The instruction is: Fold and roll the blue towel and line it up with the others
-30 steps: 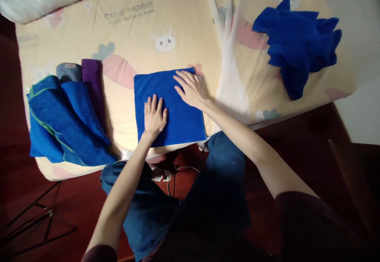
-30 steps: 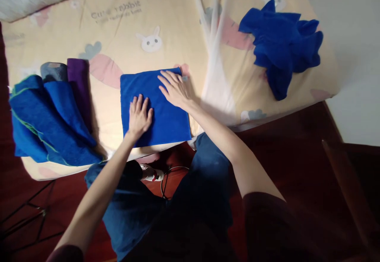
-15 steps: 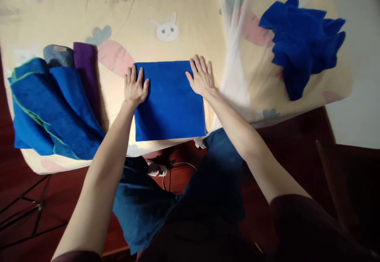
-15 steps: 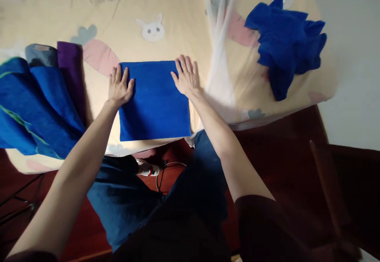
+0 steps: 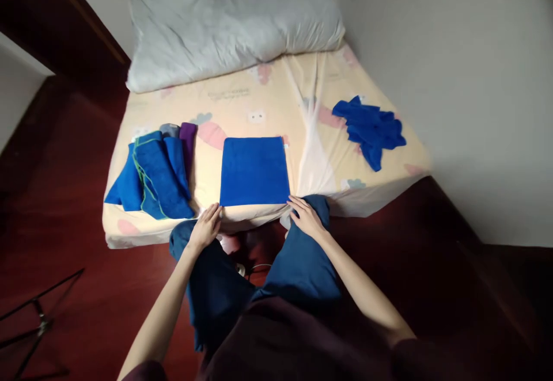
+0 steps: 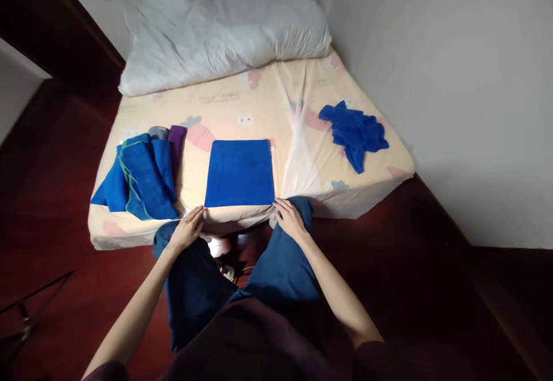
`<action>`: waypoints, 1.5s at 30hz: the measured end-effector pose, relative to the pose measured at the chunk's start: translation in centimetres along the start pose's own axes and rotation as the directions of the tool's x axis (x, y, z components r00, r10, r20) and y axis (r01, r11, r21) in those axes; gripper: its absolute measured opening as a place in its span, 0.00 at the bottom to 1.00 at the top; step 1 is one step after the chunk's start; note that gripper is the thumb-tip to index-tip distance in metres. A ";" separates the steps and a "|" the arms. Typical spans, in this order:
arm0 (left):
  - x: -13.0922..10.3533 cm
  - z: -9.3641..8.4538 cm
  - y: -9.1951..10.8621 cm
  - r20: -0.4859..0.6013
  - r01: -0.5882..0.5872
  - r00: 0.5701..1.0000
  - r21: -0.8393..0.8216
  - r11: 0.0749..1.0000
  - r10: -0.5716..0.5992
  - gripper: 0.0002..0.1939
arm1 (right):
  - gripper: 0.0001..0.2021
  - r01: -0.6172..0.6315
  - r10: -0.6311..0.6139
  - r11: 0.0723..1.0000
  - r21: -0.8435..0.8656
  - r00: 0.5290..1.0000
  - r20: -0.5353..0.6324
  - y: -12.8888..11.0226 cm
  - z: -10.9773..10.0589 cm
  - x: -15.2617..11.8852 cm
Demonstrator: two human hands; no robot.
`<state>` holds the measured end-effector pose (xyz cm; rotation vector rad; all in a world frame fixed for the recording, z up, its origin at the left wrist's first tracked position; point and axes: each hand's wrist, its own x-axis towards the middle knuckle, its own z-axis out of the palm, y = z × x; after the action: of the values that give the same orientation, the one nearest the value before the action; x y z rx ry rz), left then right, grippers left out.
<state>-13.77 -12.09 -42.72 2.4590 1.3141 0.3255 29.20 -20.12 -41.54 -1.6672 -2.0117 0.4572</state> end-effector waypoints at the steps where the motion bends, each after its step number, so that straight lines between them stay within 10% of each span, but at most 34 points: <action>1: -0.2 -0.2 -0.2 -0.016 0.009 1.000 -0.029 1.000 -0.009 0.28 | 0.20 -0.027 0.027 1.000 0.010 0.998 -0.051 0.0 -0.2 -0.1; 10: 1.6 -0.6 0.0 -0.174 0.203 0.954 -0.221 0.954 -0.243 0.22 | 0.14 -0.035 0.036 0.999 0.006 0.981 -0.193 -0.3 0.3 0.5; 17: 2.8 0.7 1.4 -0.271 0.112 0.957 0.015 0.994 -0.104 0.19 | 0.16 -0.076 0.061 0.990 -0.116 0.991 -0.120 -0.6 0.5 1.2; 30: 4.7 2.6 -0.1 -0.273 0.031 0.957 -0.247 0.968 -0.101 0.19 | 0.21 -0.112 0.109 0.952 -0.284 0.994 -0.026 -1.3 2.6 4.4; 45: 3.6 1.4 2.1 -0.170 -0.048 0.985 -0.227 0.973 0.009 0.15 | 0.21 -0.164 0.162 0.987 0.002 0.976 -0.143 2.9 1.3 3.6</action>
<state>-9.67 -10.41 -43.05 2.2972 1.2288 0.6665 30.30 -15.93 -43.68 -1.8258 -1.7865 0.3730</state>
